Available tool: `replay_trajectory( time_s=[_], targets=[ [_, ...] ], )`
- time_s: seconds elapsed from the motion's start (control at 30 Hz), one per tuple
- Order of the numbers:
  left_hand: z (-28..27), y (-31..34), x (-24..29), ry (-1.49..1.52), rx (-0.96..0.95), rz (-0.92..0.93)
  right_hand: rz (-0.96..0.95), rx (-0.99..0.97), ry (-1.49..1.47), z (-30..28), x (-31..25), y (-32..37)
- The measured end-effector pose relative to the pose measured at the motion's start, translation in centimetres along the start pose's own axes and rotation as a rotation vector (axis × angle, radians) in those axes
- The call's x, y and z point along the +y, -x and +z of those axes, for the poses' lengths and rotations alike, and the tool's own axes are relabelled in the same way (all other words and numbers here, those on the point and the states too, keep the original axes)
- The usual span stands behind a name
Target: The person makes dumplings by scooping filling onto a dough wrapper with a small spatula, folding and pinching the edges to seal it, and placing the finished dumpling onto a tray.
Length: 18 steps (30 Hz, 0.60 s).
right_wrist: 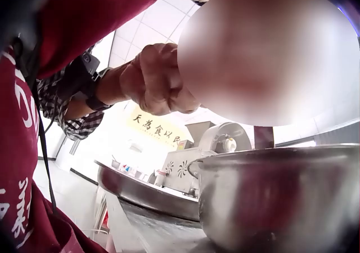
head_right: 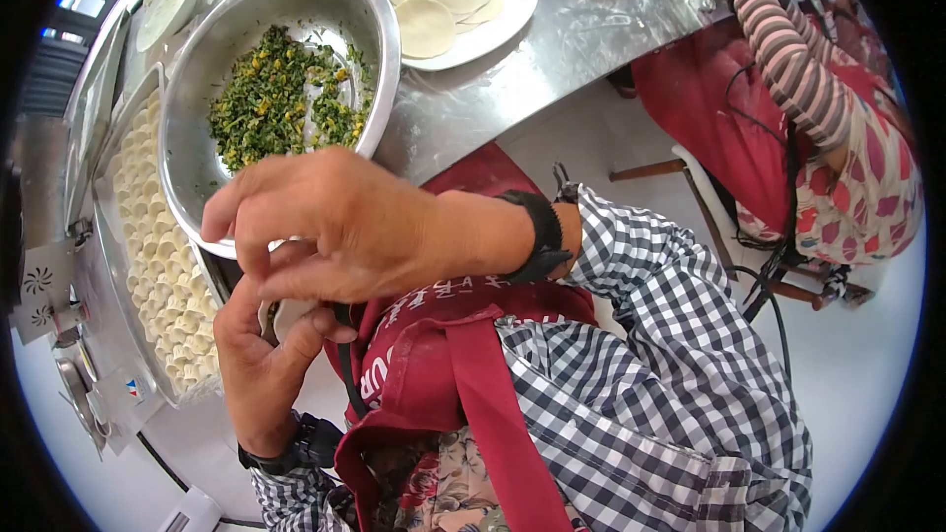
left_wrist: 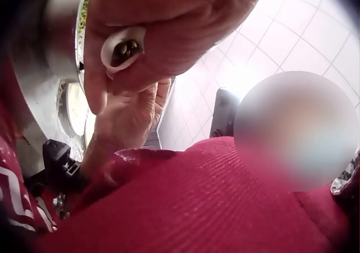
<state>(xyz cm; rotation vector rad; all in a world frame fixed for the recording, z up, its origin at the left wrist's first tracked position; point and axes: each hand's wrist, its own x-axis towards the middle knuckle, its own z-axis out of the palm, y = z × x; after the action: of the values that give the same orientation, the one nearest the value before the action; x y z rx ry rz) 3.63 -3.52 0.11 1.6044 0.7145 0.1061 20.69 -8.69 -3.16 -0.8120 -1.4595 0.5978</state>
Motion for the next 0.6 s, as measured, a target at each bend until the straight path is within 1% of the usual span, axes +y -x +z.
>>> replay_trajectory(
  time_s=[0.07, 0.1, 0.17, 0.2, 0.27, 0.3, 0.37, 0.4, 0.47, 0.5, 0.57, 0.6],
  targets=[
    [0.5, -0.1, 0.5, 0.058, 0.054, 0.024, 0.244, 0.03, -0.147, -0.7, -0.5, -0.1],
    [0.4, -0.1, 0.6, 0.058, 0.054, 0.021, 0.246, 0.031, -0.149, -0.6, -0.2, -0.1],
    [0.3, -0.1, 0.8, 0.039, 0.018, -0.042, -0.036, -0.027, 0.064, -0.4, 0.6, 0.0],
    [0.3, -0.1, 0.7, 0.039, 0.017, -0.043, -0.035, -0.026, 0.064, -0.4, 0.6, 0.0],
    [0.2, -0.1, 0.3, -0.07, 0.044, 0.045, -0.089, -0.087, 0.122, -0.3, 0.6, 0.1],
    [0.3, -0.1, 0.2, -0.07, 0.044, 0.043, -0.088, -0.086, 0.121, -0.1, 0.8, 0.2],
    [0.5, -0.2, 0.2, 0.045, 0.077, 0.033, -0.002, -0.018, 0.1, 0.2, 1.2, 0.4],
    [0.6, -0.1, 0.0, 0.043, 0.079, 0.033, -0.004, -0.018, 0.099, 0.2, 1.1, 0.5],
    [0.9, 0.2, -0.6, 0.293, 0.199, 0.026, 0.035, 0.043, 0.065, 0.0, 0.9, 0.6],
    [1.0, 0.2, -0.8, 0.293, 0.199, 0.028, 0.033, 0.043, 0.066, -0.1, 0.9, 0.6],
    [1.3, 0.2, -1.2, 0.44, 0.249, 0.021, 0.033, 0.031, 0.124, -0.2, 1.0, 0.7],
    [1.3, 0.2, -1.6, 0.442, 0.25, 0.02, 0.034, 0.029, 0.123, -0.2, 0.8, 0.6]
  ],
)
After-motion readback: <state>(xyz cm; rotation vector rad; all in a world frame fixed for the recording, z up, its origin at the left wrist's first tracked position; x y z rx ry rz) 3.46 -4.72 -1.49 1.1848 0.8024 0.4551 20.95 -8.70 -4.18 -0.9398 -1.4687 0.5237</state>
